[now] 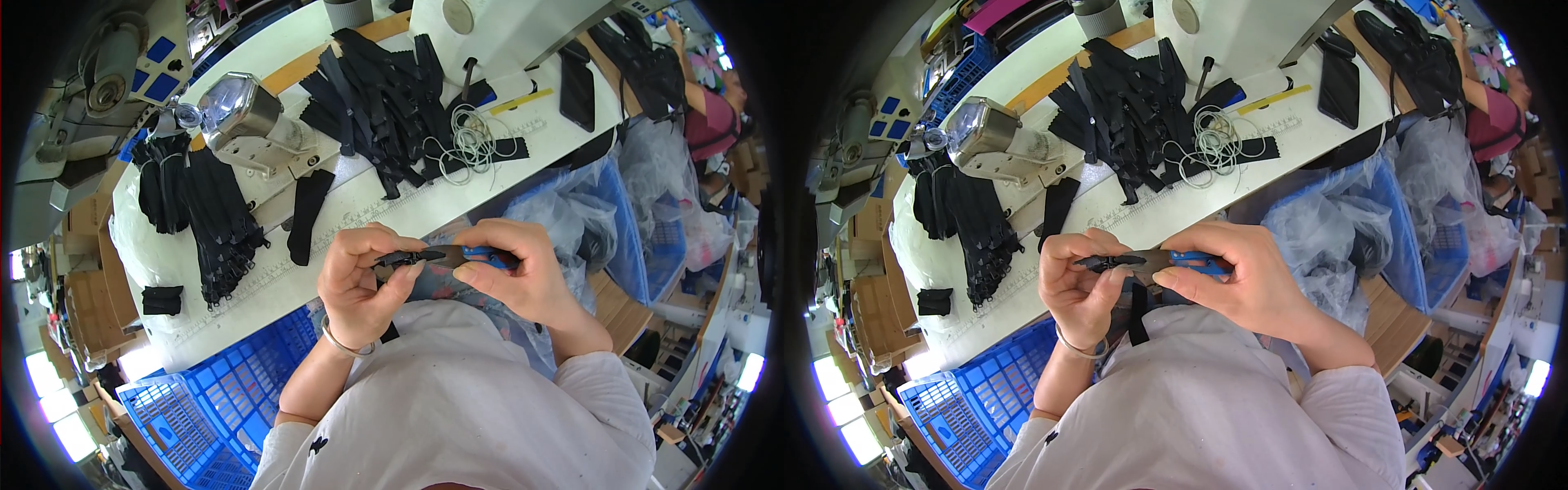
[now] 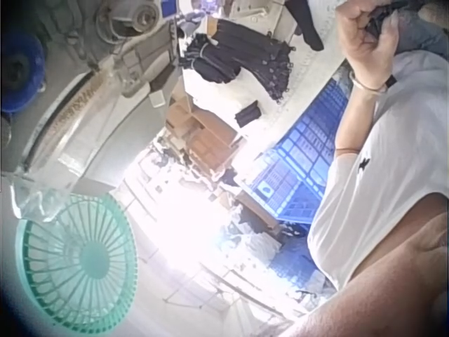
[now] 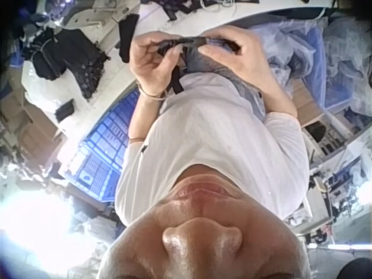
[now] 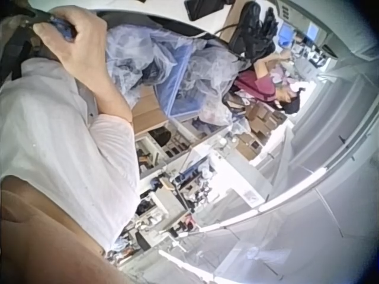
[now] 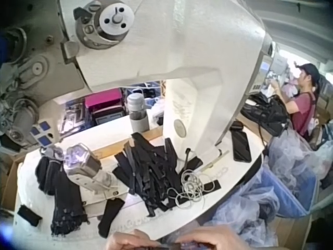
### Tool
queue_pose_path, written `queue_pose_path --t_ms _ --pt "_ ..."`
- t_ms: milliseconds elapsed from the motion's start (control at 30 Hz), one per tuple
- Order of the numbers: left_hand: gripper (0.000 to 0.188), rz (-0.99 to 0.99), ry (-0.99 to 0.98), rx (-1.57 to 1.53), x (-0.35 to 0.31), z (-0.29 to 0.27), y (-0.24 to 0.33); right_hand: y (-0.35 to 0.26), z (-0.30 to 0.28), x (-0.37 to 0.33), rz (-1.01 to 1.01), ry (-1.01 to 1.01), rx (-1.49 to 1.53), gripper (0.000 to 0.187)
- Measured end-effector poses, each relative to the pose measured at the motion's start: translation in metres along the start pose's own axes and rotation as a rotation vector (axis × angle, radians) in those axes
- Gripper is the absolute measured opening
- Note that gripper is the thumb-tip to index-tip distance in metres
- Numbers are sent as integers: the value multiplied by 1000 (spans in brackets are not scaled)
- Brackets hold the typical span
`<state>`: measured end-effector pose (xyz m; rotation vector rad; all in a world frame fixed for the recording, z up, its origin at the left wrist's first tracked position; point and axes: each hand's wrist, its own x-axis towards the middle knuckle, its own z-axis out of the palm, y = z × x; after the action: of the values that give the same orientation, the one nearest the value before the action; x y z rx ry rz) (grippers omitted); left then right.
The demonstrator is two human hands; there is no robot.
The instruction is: Assembling and inspecting black fabric straps with plastic components at a sewing workstation in a factory.
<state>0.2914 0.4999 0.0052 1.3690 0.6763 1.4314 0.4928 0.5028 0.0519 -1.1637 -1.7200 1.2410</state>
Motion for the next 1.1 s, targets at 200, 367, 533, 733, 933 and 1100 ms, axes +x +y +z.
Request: queue_pose_path --t_ms 200,367,533,733,933,1100 --pt "28 41 -26 22 0 -2 -3 2 7 -3 161 -5 191 27" --pt "28 31 -33 12 0 0 -3 9 10 -6 191 14 294 23" --pt "29 8 9 -31 2 -1 0 12 11 -7 172 31 274 21" --pt "29 78 -17 68 4 0 -1 15 17 -8 44 95 224 24" --pt "30 42 -26 47 2 -1 -4 6 16 -6 155 51 269 24" --pt "30 18 -23 9 2 2 -3 9 16 -8 172 40 284 23"
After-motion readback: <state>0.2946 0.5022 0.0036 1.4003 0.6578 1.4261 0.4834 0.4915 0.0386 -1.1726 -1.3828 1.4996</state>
